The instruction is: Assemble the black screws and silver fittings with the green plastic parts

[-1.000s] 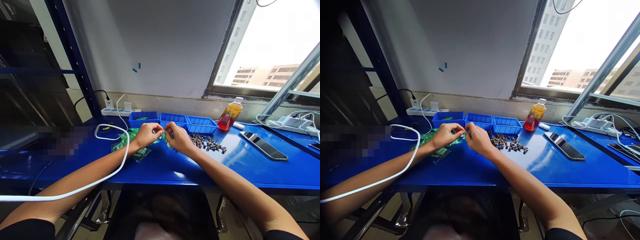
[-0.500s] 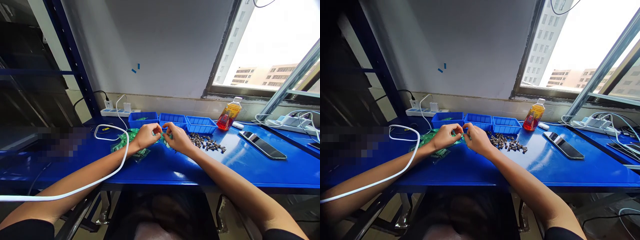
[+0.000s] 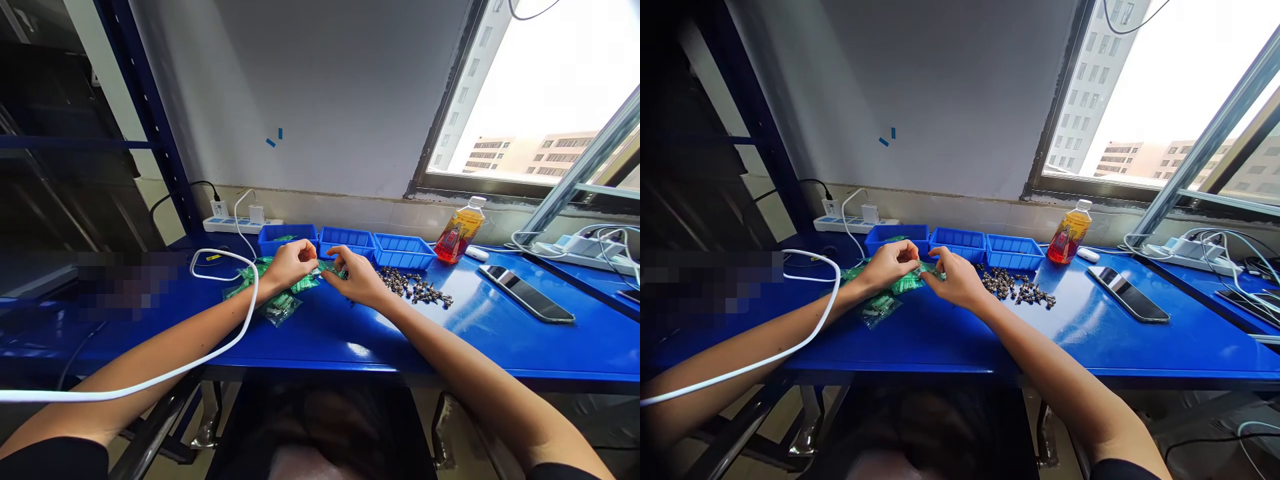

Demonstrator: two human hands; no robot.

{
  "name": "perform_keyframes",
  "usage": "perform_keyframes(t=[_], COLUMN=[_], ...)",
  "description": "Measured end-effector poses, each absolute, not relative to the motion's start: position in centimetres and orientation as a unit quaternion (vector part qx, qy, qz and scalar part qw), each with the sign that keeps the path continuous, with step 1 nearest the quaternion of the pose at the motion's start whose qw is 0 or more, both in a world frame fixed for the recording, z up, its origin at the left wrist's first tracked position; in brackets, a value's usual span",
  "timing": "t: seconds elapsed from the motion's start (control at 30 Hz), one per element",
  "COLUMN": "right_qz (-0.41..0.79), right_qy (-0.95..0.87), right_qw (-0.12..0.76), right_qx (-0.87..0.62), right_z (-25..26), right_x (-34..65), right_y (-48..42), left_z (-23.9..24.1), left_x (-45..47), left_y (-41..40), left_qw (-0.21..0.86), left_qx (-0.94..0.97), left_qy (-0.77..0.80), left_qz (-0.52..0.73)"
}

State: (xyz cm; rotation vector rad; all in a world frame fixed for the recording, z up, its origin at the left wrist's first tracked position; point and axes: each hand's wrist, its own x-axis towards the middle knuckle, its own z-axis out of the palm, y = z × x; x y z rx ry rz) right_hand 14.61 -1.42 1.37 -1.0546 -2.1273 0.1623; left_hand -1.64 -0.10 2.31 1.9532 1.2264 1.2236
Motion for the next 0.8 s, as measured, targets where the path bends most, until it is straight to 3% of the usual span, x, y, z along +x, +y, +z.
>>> perform_keyframes(t=[0.3,0.5,0.8], right_qz=[0.286,0.174,0.035], right_qy=[-0.808,-0.830,-0.851], right_qw=[0.330,0.361,0.321], right_qx=[-0.394,-0.388,-0.414], right_z=[1.78,1.87,1.55], right_x=[14.75,14.61,14.91], right_y=[-1.54,-1.48,-1.37], left_z=[2.45,2.25,2.49], left_x=[-1.59,-1.45,-1.55], left_y=[-0.36,-0.38,-0.29], left_qw=[0.304,0.303,0.437], left_qx=[0.725,0.729,0.642], left_qy=[0.378,0.356,0.402], left_qz=[0.490,0.500,0.484])
